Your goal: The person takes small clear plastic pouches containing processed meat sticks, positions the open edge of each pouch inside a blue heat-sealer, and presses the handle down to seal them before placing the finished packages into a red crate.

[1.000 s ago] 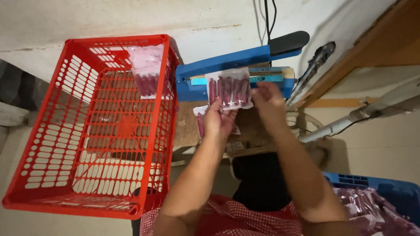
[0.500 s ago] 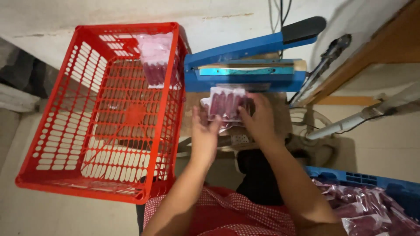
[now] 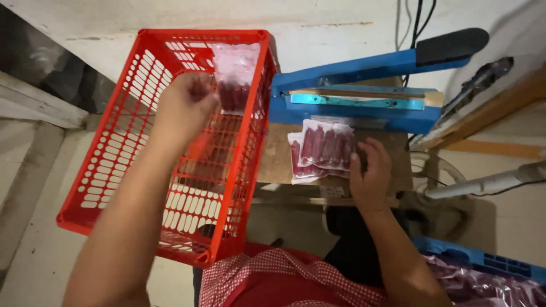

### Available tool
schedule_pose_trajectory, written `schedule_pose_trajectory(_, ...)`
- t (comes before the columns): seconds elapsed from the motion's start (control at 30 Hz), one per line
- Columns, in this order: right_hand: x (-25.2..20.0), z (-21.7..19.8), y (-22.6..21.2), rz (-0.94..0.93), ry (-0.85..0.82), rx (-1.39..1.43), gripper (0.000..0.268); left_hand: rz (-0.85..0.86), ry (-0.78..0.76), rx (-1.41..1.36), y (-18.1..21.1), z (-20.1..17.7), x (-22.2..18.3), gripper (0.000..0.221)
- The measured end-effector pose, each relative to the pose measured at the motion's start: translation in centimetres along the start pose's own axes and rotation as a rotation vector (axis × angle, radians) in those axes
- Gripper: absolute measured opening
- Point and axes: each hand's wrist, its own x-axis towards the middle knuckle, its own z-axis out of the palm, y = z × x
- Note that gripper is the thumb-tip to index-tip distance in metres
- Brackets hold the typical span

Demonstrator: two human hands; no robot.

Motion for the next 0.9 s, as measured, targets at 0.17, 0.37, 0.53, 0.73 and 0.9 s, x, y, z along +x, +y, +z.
schedule_pose_trajectory(0.17,0.7,-0.1,-0.9,0.01,0.011,-0.059,0.035,-0.243,-0.185,-0.217,-8.4,7.4,5.9,0.059)
schedule_pose_trajectory(0.37,1.1,0.1,-1.7,0.057,-0.029,-0.098,0.04,-0.363,-0.137,-0.508,-11.9,13.4,6.5,0.055)
schedule_pose_trajectory(0.53,0.8,1.1,-0.6,0.019,0.025,-0.138,0.039,-0.333,-0.125,-0.743,-11.1,12.0,5.9,0.055)
schedule_pose_trajectory(0.73,0.6,1.1,0.2,0.004,0.032,-0.156,0.037,-0.248,-0.142,-0.46,-10.0,12.1,5.9,0.033)
schedule_pose_trajectory(0.9,1.0,0.0,-1.3,0.07,-0.002,-0.137,0.039,-0.035,-0.046,-0.539,-6.1,7.2,3.8,0.03)
